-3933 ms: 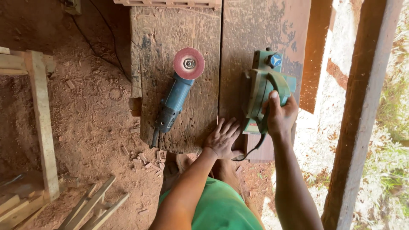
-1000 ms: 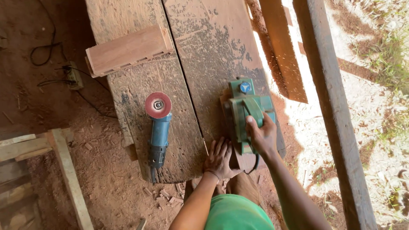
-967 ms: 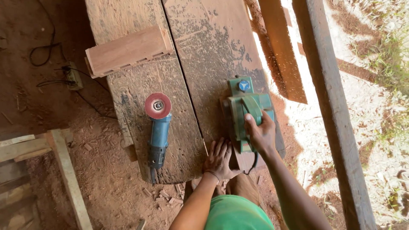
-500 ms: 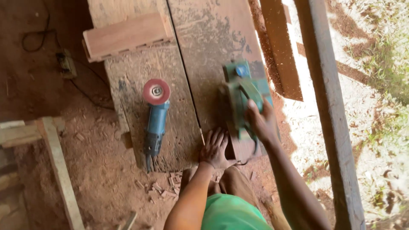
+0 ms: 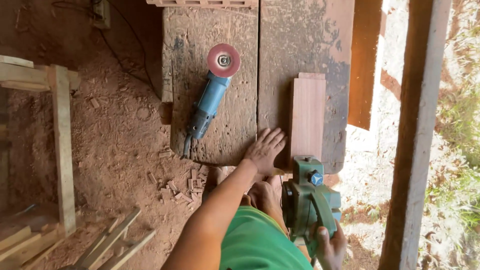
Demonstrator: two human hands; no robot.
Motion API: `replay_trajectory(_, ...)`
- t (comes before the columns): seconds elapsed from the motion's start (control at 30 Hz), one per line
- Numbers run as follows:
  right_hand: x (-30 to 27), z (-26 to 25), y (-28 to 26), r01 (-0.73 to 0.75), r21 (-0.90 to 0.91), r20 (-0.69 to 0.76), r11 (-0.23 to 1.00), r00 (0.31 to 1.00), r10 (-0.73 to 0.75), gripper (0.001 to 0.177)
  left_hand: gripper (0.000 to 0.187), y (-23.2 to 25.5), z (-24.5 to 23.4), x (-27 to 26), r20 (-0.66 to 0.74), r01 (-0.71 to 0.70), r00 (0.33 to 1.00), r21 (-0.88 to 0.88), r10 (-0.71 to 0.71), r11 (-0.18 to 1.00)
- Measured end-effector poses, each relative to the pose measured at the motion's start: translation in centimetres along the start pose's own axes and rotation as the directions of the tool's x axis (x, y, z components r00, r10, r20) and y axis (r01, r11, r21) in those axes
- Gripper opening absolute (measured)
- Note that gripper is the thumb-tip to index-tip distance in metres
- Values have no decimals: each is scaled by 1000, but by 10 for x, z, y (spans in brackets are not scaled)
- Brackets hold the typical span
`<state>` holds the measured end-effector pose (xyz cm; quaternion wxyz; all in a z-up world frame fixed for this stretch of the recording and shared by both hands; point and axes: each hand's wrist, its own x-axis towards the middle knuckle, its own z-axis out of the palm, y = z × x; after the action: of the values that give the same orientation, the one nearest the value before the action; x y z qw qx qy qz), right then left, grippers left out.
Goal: Shaping and smoothing wooden boards using an electric planer and an angle grinder.
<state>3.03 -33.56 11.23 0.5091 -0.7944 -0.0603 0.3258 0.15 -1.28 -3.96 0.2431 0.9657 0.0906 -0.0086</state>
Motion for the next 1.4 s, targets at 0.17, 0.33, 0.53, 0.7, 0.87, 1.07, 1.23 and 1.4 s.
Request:
replay_trajectory(0.17, 5, 19, -14, -41, 48, 63, 998, 997, 38, 43, 111, -22, -15, -23, 8, 73, 997, 47, -73, 996)
replay_trajectory(0.33, 30, 21, -9, 50, -4, 86, 999, 995, -49, 45, 92, -17, -21, -29, -57, 92, 994, 49, -90, 995)
replay_trajectory(0.53, 47, 28, -19, 14, 50, 121, 999, 992, -20, 52, 95, -18, -13, -30, -7, 128, 992, 58, -128, 990)
replay_trajectory(0.7, 58, 37, -32, 13, 35, 115, 999, 993, -17, 58, 93, -15, -19, -30, -61, 126, 990, 37, -124, 991)
replay_trajectory(0.87, 73, 50, -48, 20, 32, 61, 999, 998, -22, 54, 93, -15, -20, -31, -48, 117, 992, 55, -114, 992)
replay_trajectory(1.07, 113, 71, -67, 133, 60, 0, 989, 991, -133, 38, 100, -17, -15, -29, -8, 149, 989, 141, -149, 979)
replay_trajectory(1.23, 154, 87, -94, 212, 43, 6, 976, 977, -212, 35, 95, -15, -21, -29, -124, 152, 982, 91, -140, 984)
replay_trajectory(1.4, 192, 111, -142, 251, 38, -44, 967, 967, -250, 38, 92, -16, -26, -25, -238, 119, 965, 37, -107, 992)
